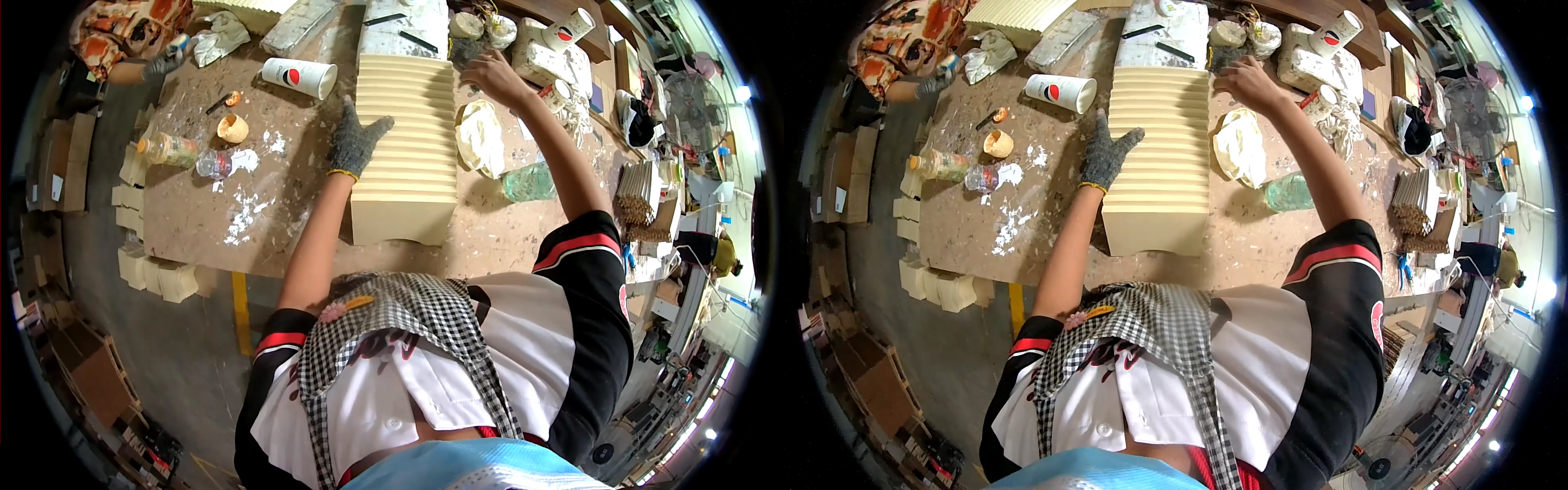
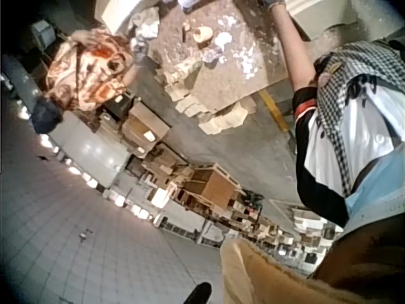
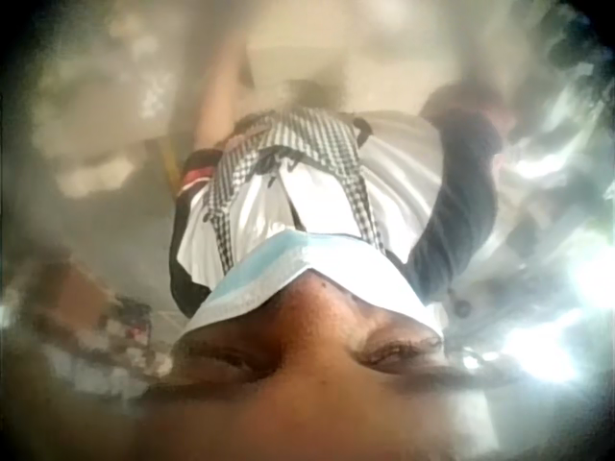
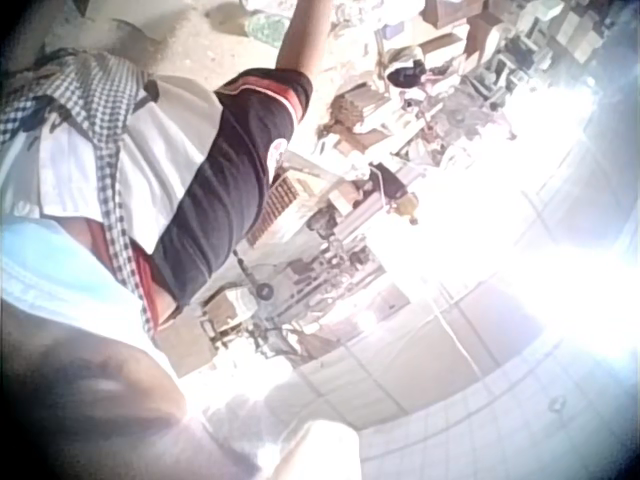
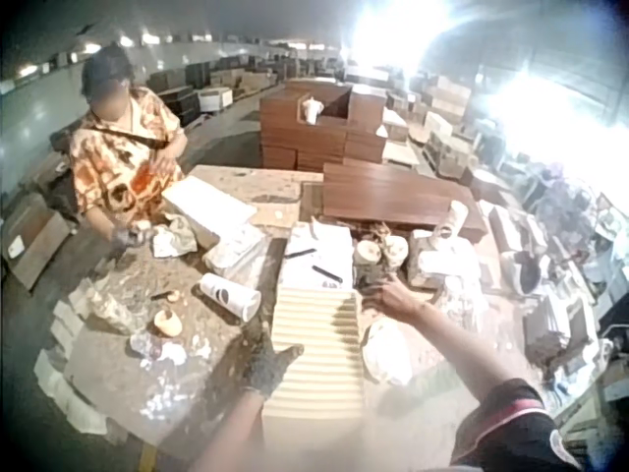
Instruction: The person applies a blue filling material to wooden boards and wipes the surfaces with a cloth. They then stack and rearrange the boards on the workbench.
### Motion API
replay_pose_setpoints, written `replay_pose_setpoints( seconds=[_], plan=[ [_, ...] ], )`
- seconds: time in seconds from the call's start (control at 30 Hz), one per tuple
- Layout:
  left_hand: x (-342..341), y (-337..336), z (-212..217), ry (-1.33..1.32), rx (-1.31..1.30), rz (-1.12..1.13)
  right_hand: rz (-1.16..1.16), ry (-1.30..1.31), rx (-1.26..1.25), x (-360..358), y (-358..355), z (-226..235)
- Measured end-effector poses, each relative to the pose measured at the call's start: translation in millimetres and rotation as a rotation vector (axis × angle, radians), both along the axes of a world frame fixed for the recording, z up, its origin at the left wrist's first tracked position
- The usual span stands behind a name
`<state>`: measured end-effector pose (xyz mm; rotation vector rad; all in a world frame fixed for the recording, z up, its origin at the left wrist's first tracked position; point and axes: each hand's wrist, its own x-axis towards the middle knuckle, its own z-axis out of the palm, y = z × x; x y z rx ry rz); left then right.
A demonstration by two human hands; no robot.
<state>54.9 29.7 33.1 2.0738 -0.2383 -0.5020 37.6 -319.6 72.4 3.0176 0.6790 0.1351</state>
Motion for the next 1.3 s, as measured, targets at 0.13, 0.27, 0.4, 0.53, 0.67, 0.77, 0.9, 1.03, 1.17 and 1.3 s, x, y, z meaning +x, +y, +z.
replay_pose_setpoints(
  seconds=[0.13, 0.27, 0.4, 0.53, 0.67, 0.77, 0.9, 1.03, 1.17, 1.3],
  plan=[
    [-1.7, 4.4, 1.3, 0.033, -0.050, -0.009, 0.092, -0.024, 0.062, 6.4, 51.1, 8.3],
    [0.1, 1.5, 1.7, 0.026, -0.029, -0.016, 0.113, -0.121, -0.002, 6.2, 38.6, -5.9],
    [-2.5, 0.2, 3.5, 0.036, -0.058, -0.006, -0.047, 0.095, -0.078, -20.4, -14.1, -7.0],
    [-0.5, 4.3, -8.6, 0.051, -0.087, 0.017, -0.342, 0.178, 0.197, -71.7, 13.4, 5.1],
    [-4.1, 1.6, -8.3, -0.068, -0.064, 0.024, -0.516, 0.252, 0.337, -169.3, 48.0, -56.3],
    [-10.9, -4.0, 8.3, -0.078, -0.158, 0.012, -0.658, 0.514, 0.283, -241.1, 60.9, -104.4],
    [-5.9, -2.0, 9.2, -0.143, 0.043, -0.031, -0.573, 0.415, 0.383, -259.9, 83.2, 7.8],
    [-2.0, 15.4, -18.0, -0.345, 0.071, 0.031, 0.267, 0.436, 1.030, -257.8, 98.1, 219.1],
    [-1.2, -3.2, -15.1, -0.411, 0.099, -0.051, 0.550, 0.353, 1.168, -301.1, 146.3, 300.6],
    [-5.4, 2.5, -7.7, -0.428, 0.148, -0.036, 0.626, 0.317, 1.208, -308.1, 161.1, 301.1]
  ],
)
